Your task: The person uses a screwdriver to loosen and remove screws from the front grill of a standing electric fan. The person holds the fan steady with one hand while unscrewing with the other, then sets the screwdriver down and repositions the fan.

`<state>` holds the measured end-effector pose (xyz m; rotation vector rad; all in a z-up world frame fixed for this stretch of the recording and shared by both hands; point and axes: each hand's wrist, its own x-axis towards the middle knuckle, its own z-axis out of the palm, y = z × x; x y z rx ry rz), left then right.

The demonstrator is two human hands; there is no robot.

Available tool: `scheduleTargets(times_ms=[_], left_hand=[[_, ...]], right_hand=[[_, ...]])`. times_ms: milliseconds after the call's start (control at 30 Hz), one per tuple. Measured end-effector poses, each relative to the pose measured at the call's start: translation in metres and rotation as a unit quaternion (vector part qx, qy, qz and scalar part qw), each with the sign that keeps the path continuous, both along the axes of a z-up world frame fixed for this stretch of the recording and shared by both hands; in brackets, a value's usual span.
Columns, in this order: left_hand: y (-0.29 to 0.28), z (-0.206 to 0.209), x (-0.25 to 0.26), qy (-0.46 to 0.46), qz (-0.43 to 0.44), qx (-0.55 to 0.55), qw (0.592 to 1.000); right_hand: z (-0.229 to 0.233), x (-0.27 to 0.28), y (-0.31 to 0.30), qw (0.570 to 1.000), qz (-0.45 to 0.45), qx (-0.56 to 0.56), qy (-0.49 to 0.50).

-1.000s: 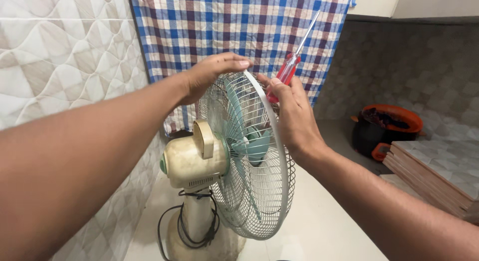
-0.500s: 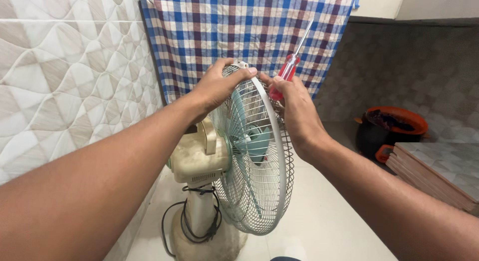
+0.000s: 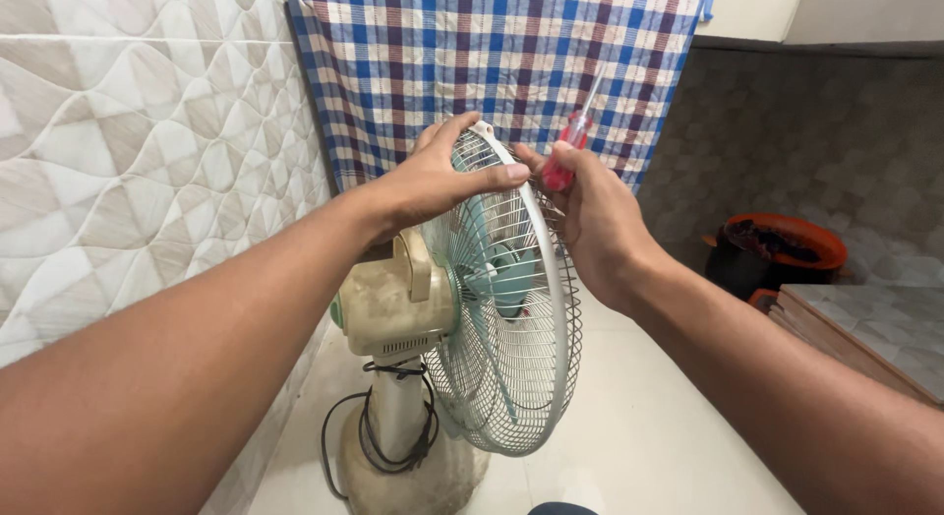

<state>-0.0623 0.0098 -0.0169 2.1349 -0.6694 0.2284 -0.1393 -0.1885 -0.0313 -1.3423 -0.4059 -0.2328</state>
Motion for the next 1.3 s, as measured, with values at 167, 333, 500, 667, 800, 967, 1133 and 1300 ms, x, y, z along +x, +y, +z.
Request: scheduleTargets(times_ms=[167,333,500,667,800,967,1133,1300], left_hand=[[-0.011,0.0,0.003,-0.023,0.012,-0.014,1.0],[-0.01,-0.002,0.005,-0.031,0.024,-0.006,0.999],[-0.004,-0.005,0.003,-0.062,0.031,0.035,0.997],[-0.008,-0.008,-0.004,-0.104,0.042,0.012,0.994],[-0.012,-0.005,-0.005,-0.093,0.027,-0.082,0.992],[-0.02,-0.009,0.001,-0.073,-0.004,-0.187,0.98],[-0.029,-0.021,0.008,-0.128,0.009,-0.238,0.963],[-0.033,-0.027,0.009,-0.162,0.046,-0.239,0.956]], right_hand=[[0.002,-0.004,-0.001,1.0,-0.004,-0.013,0.011],[0.001,-0.005,0.001,0.999,-0.007,-0.026,0.024],[0.008,-0.01,-0.004,0.999,0.027,0.005,0.025],[0.027,-0.026,-0.014,0.996,-0.053,-0.074,0.024],[0.022,-0.052,-0.019,0.975,-0.152,-0.156,0.043],[0.006,-0.087,-0.013,0.975,-0.16,-0.147,0.042],[0.0,-0.113,-0.01,0.974,-0.158,-0.148,0.064],[0.002,-0.114,-0.013,0.975,-0.154,-0.153,0.053]])
